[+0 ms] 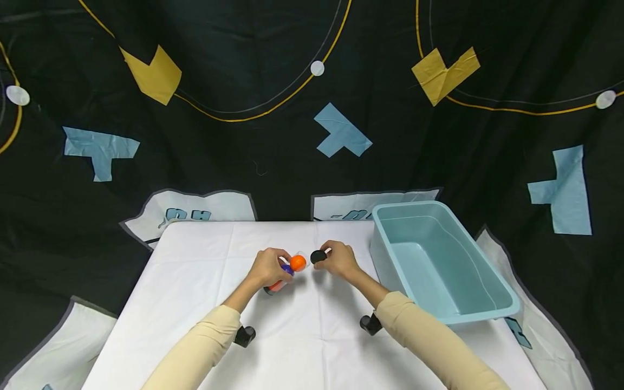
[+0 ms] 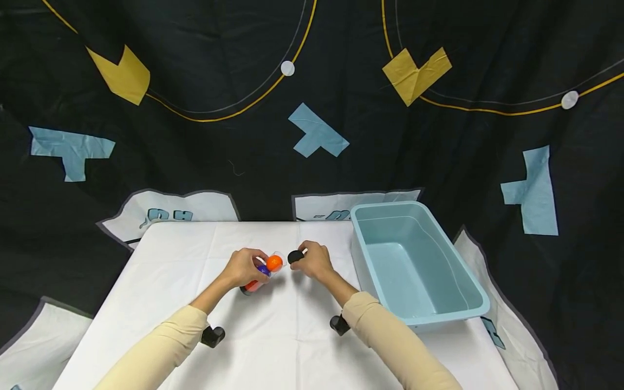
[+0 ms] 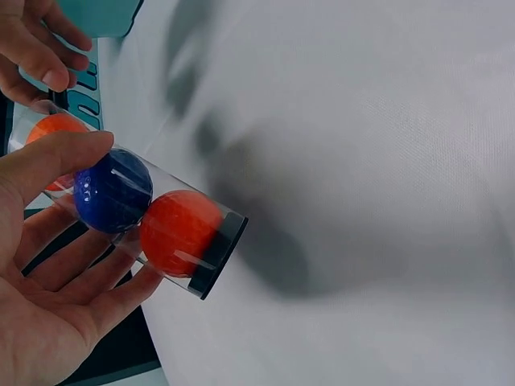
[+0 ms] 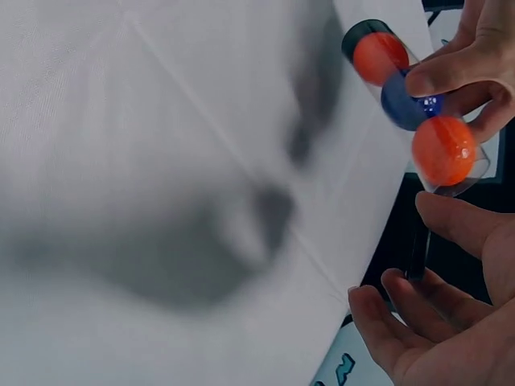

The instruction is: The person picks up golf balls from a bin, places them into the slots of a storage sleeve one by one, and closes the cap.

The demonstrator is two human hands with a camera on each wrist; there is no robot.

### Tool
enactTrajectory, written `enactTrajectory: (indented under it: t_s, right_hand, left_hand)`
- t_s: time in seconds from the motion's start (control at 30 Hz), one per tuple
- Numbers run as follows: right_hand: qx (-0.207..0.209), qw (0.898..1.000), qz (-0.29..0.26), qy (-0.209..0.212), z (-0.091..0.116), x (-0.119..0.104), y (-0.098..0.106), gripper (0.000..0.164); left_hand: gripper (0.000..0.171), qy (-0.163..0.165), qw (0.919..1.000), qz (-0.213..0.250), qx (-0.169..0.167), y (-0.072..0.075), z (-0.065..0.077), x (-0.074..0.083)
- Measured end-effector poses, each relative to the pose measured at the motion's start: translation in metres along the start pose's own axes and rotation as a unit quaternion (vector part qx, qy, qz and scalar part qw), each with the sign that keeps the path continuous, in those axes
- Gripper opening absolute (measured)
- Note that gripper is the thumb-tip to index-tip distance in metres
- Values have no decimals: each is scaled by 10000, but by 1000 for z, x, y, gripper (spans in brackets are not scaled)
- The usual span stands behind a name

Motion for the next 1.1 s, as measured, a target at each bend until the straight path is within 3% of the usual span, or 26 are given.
enactTrajectory:
  t_s: [0.3,0.53,0.63,0.87,1.0,1.1]
  right_hand:
    - [-82,9998,127,164,5,-4,7,42]
    - [-584,9977,-109,321,8,-12,18,38]
    - [-892,9954,-299,181,7,-13,21,37]
    - [-1483,9814,-1164,-353,7,-4,17,39]
    - [-1567,9741,-1524,-577,8,0,14,37]
    - [-1495,9749,-1543,-582,8,2,12,35]
  left_hand:
    - [38,-66,10000,11,-45,-6,-1,3]
    - [36,-328,9993,-60,-162,-10,2,13]
    - [36,-470,9986,-121,-191,-11,1,18]
    - [36,-446,9989,-13,-153,-16,0,21]
    - [37,-462,9988,131,-136,-22,-1,20]
    - [37,-450,9987,187,-133,-28,-2,19]
Point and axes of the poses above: each hand's wrist, its own z-axis away from the middle knuckle, its own y-axis out of the back of the hand, x = y × z, the point moved 6 cm from there along -z, towards the middle knuckle, and after that the axes turned 3 degrees about -x, right-handed, at the moved point
